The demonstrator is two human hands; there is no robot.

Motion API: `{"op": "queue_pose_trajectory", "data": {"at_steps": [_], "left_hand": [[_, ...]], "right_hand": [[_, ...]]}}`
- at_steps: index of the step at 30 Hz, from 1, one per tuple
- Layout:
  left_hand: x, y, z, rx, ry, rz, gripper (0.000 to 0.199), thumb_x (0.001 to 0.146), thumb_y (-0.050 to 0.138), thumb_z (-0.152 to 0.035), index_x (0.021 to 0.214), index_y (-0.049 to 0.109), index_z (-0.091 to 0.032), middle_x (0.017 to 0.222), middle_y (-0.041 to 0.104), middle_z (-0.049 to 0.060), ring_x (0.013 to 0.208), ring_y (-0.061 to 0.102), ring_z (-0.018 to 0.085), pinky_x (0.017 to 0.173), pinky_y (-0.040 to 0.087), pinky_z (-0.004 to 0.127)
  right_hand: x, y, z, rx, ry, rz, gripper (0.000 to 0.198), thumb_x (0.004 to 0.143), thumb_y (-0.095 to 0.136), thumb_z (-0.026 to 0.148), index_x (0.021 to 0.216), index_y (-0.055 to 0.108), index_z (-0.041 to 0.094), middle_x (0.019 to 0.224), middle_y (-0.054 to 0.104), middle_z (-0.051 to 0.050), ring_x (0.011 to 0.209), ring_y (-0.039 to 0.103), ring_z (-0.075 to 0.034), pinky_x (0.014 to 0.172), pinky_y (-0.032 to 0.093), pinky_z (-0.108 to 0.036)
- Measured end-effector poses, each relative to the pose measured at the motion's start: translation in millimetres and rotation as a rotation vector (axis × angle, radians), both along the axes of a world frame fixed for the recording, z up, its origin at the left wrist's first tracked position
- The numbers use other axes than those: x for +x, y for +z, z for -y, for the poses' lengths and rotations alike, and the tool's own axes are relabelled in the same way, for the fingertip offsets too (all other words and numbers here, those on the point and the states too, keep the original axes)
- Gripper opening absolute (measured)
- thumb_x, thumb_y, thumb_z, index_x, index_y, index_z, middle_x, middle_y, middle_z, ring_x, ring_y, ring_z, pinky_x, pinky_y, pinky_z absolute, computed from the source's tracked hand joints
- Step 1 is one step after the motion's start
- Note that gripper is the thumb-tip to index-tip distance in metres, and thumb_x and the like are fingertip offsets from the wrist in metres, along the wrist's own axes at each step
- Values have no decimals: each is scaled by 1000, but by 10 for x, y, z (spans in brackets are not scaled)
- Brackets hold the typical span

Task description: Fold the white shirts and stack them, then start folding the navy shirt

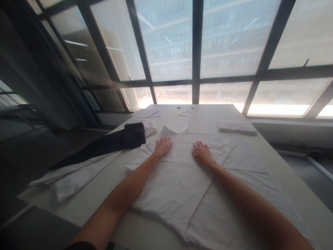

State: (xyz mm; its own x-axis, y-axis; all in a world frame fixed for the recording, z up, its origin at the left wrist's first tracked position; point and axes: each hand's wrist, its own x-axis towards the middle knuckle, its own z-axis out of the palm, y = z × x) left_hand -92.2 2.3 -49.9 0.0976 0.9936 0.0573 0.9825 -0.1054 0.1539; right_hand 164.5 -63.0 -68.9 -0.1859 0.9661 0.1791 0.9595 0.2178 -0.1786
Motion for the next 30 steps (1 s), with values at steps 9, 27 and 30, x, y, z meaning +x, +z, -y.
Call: {"op": "queue_pose_trajectory", "data": {"at_steps": [9, 27, 30], "left_hand": [[-103, 225, -325, -27, 24, 121, 50, 98, 51, -35, 145, 54, -20, 150, 55, 12, 139, 50, 27, 115, 39, 41], [138, 666, -1908, 21, 170, 139, 29, 89, 69, -27, 114, 71, -13, 126, 69, 19, 119, 65, 29, 98, 49, 34], [243, 615, -2161, -23, 147, 135, 34, 86, 73, -26, 116, 68, -10, 129, 67, 19, 124, 62, 29, 100, 48, 32]], "right_hand": [[-25, 34, 26, -17, -13, -1, 54, 104, 37, 35, 152, 45, 11, 162, 38, -18, 151, 30, -29, 121, 22, -49], [-57, 96, 60, -51, -20, -74, 56, 103, 40, 35, 153, 44, 12, 163, 35, -18, 152, 27, -29, 123, 17, -49], [-63, 109, 64, -61, -19, -90, 56, 102, 41, 34, 154, 43, 12, 163, 34, -18, 153, 25, -29, 123, 16, -49]]}}
